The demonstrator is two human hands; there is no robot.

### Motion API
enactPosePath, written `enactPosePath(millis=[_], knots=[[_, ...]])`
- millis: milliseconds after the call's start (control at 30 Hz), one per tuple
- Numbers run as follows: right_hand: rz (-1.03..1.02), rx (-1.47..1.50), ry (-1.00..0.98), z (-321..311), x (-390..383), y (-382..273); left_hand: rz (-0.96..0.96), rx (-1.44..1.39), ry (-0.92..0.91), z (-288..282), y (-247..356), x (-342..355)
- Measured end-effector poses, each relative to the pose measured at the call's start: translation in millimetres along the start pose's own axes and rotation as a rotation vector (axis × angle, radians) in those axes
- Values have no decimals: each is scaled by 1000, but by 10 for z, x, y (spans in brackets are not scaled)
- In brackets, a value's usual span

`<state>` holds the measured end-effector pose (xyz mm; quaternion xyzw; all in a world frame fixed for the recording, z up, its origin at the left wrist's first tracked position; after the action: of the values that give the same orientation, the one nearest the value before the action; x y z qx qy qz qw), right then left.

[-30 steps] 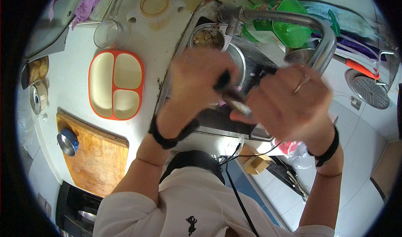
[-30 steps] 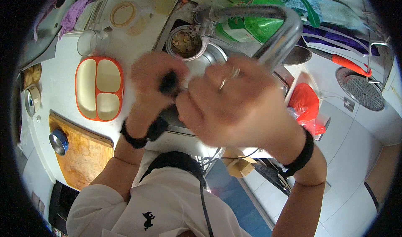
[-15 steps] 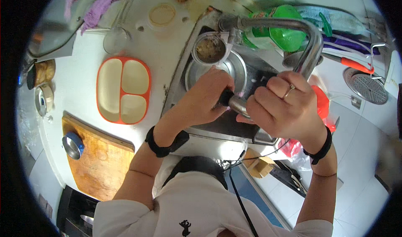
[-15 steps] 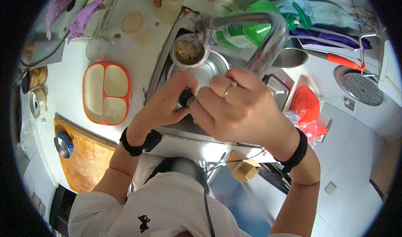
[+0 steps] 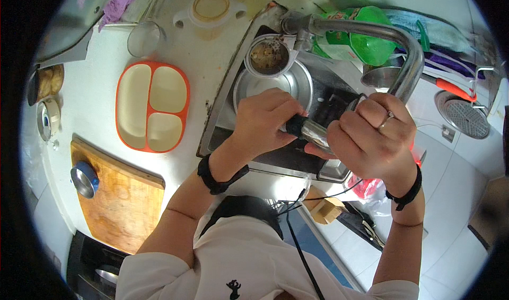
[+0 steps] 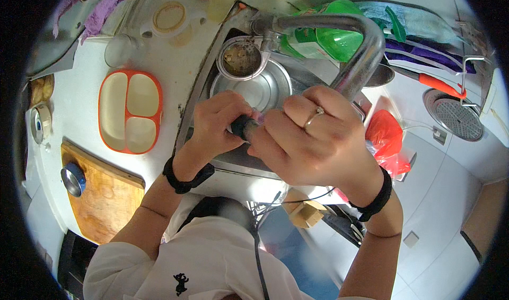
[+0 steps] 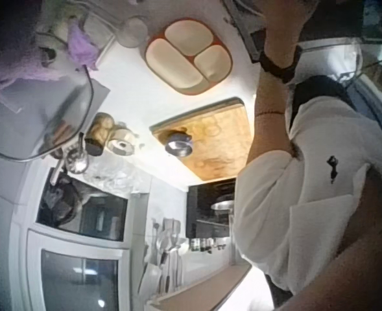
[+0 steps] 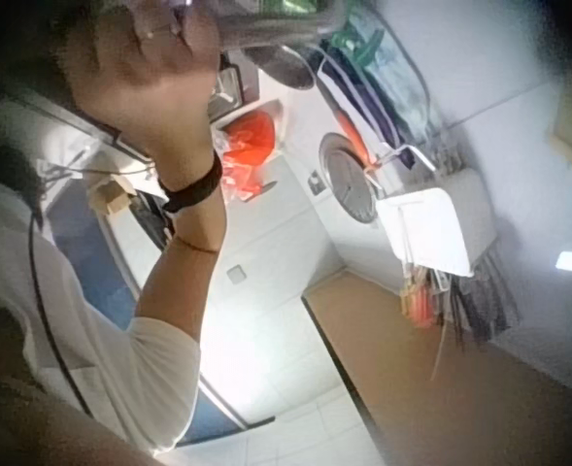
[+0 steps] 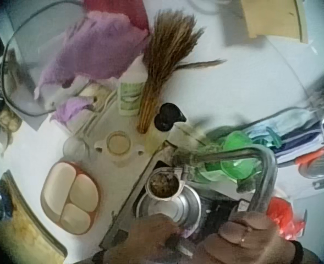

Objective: The person is installing a new water purifier filter on a kitchen faucet.

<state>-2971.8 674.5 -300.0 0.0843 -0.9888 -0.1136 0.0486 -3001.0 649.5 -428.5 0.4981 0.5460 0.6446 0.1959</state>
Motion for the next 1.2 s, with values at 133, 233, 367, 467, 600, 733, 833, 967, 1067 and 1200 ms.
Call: enactPosePath(millis=[133, 233, 367, 467, 600, 733, 833, 967, 1067, 1200], knots=[[-11, -19, -9, 9, 8, -10, 36, 113, -48, 24, 30, 46], [12, -23, 20, 9, 12, -5, 22, 150, -119, 25, 44, 86], [31, -12, 24, -13, 14, 22, 58, 167, -144, -9, 108, 170], [33, -10, 27, -25, 17, 36, 56, 155, -174, -38, 141, 249], [25, -3, 16, -14, 2, 37, 98, 173, -343, 79, 133, 287], [34, -6, 29, -5, -18, 73, 78, 98, -304, 100, 122, 301], [38, -18, 56, -27, -7, 77, 46, 33, -253, 80, 106, 292], [45, -26, 44, -39, 23, 86, 11, -8, -197, 71, 72, 264], [57, -40, 52, -36, -2, 93, -39, -45, -235, 124, 48, 249], [62, -48, 64, -42, -1, 98, -30, 57, -231, 92, 105, 274]])
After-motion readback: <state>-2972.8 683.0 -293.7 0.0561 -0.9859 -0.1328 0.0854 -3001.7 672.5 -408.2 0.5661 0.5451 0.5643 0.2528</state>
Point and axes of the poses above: each hand's wrist, its own x-axis towards the middle knuckle, its own z-axis out of the palm, y = z × x, the point moved 9 cm from there along x, towards the middle knuckle, and after that the axes turned 7 degrees about -x, right-handed, at the moved point
